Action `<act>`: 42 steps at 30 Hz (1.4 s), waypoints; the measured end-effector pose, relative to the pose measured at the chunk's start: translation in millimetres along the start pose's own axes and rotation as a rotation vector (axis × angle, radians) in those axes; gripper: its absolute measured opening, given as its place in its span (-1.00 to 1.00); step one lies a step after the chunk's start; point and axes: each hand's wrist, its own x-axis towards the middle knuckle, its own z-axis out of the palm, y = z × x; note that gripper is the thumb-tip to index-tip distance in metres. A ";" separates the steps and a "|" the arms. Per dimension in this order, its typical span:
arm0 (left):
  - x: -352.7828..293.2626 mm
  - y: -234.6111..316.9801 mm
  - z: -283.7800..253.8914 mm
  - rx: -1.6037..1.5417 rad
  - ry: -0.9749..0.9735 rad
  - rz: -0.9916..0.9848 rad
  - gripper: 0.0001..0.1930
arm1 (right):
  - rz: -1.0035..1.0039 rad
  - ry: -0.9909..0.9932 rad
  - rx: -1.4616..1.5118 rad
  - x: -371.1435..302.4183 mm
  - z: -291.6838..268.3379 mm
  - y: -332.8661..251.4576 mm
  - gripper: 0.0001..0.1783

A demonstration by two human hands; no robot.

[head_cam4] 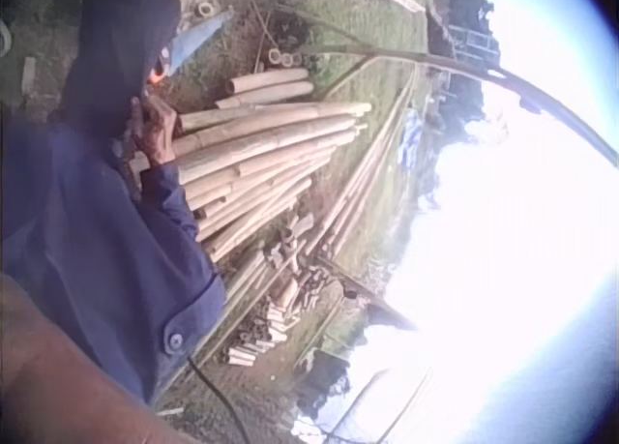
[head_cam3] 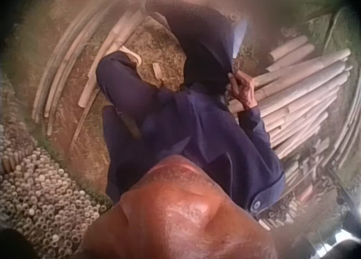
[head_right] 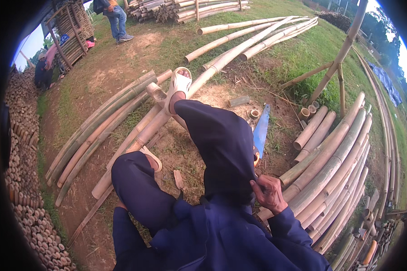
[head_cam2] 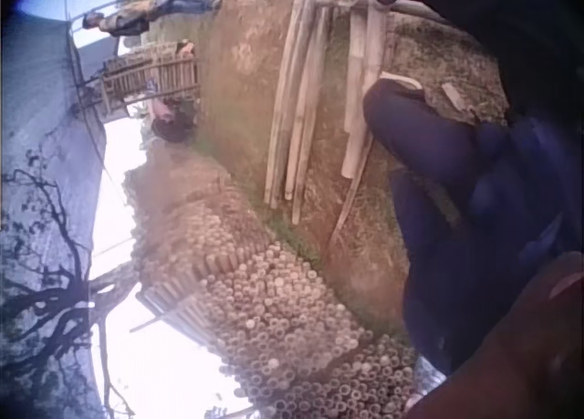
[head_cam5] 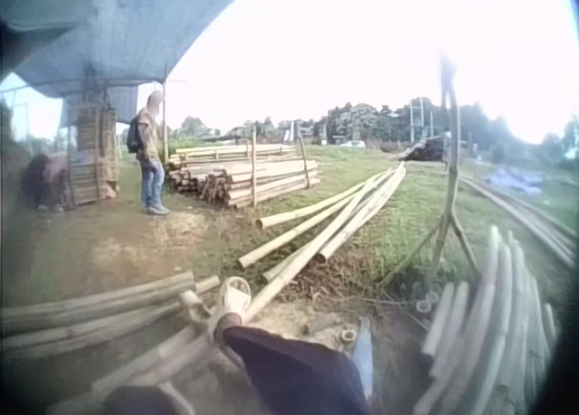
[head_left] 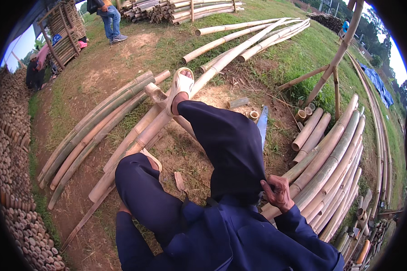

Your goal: The person uses a hand saw to cut bamboo poles into shorter sections. They position each pole on a makeshift stand, saw through it, then move the cut piece aside and repeat the process with additional poles.

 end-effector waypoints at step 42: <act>221.2 234.6 318.6 1.083 -0.315 0.534 -0.34 | 0.406 -0.353 0.017 157.3 189.5 132.4 -0.85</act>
